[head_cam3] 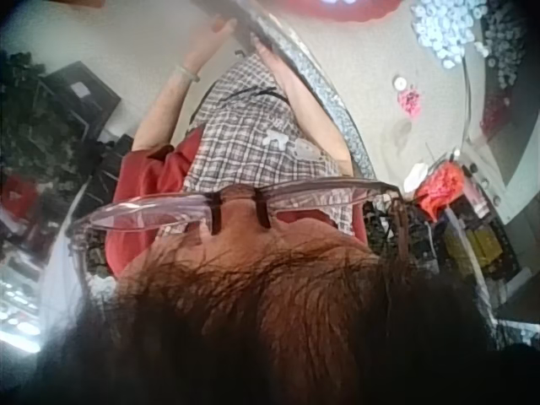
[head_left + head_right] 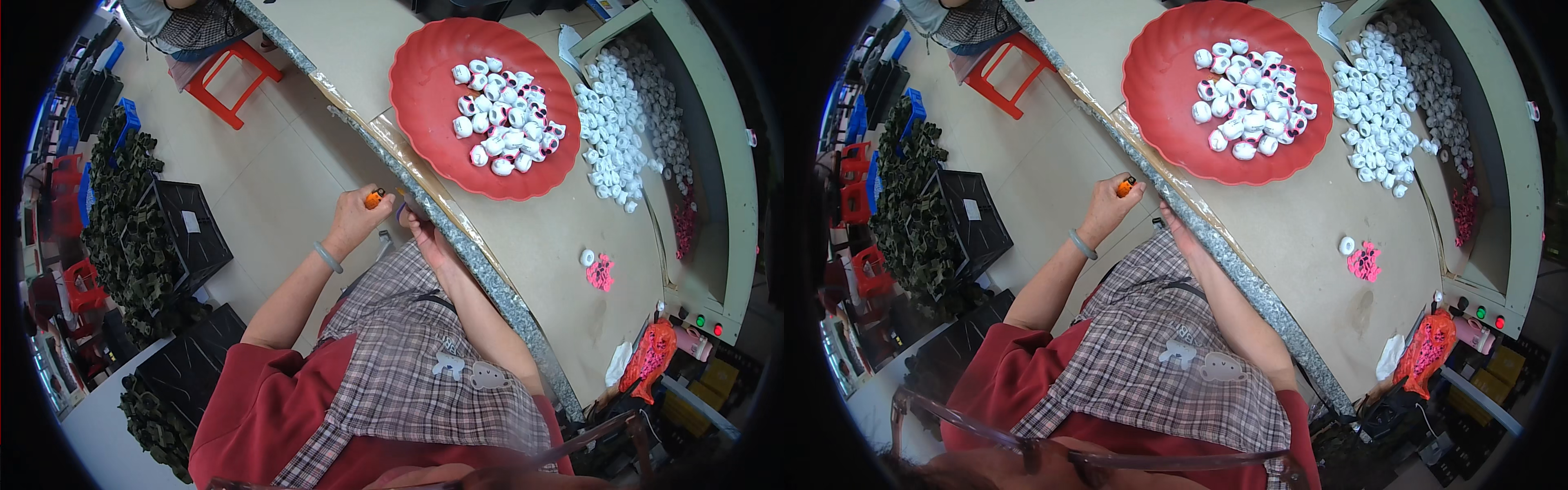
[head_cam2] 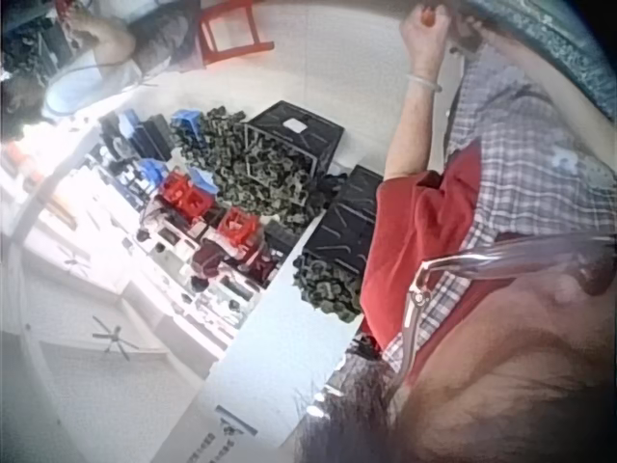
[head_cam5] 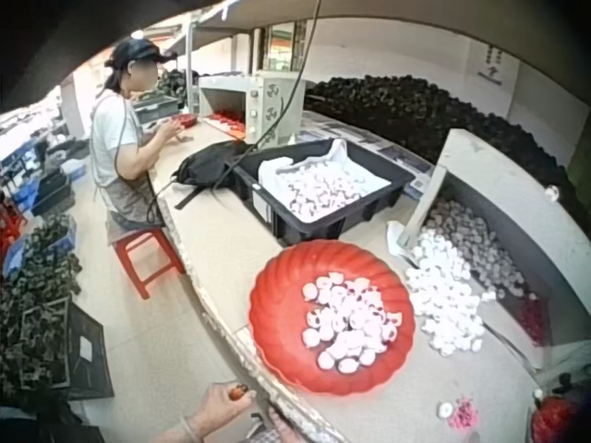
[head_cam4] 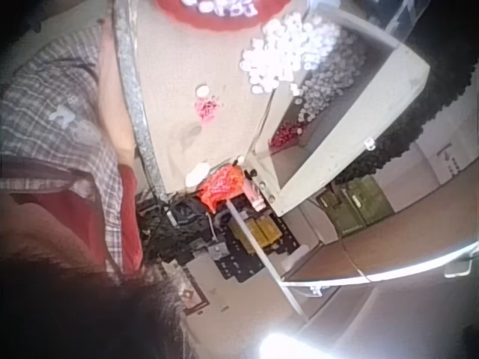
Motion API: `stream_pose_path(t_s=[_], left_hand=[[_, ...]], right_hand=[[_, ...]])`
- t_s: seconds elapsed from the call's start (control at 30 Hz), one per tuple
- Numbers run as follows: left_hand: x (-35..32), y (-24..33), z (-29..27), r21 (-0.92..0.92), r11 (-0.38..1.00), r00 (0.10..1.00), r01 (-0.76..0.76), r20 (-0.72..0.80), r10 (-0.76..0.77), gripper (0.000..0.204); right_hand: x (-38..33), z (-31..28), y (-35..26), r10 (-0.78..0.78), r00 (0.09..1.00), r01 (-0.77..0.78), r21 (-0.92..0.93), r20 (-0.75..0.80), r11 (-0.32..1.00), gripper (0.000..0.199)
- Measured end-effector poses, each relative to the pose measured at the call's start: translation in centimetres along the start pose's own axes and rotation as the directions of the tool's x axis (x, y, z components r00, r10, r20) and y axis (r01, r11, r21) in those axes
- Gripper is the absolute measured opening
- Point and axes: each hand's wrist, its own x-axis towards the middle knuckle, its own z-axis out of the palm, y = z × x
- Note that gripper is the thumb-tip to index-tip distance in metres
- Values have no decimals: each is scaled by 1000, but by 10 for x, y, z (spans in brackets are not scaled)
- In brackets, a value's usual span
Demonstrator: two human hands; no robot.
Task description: The person assembles figurine heads by picking up white pieces and pink accessories, applying glue with a squeeze bottle, attaching the accessories to each head by hand, and placing the completed heads into a tray.
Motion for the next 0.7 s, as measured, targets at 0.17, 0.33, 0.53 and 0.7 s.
stream_pose_path(t_s=[0.17,0.33,0.53,0.7], left_hand=[[3,3,0,-13,1000,1000,13,2,-13,28],[1,4,0,-20,999,999,43,27,-43,28],[-1,11,0,-55,998,999,27,27,-25,30],[-2,8,0,-96,995,1000,22,10,-22,30]], right_hand=[[-4,8,-2,-7,1000,7,-22,16,1000,27],[-1,3,0,14,1000,-14,-19,20,1000,25],[-4,7,-3,29,1000,-29,-39,7,999,25],[-7,12,-4,25,1000,-24,-63,15,998,26]])
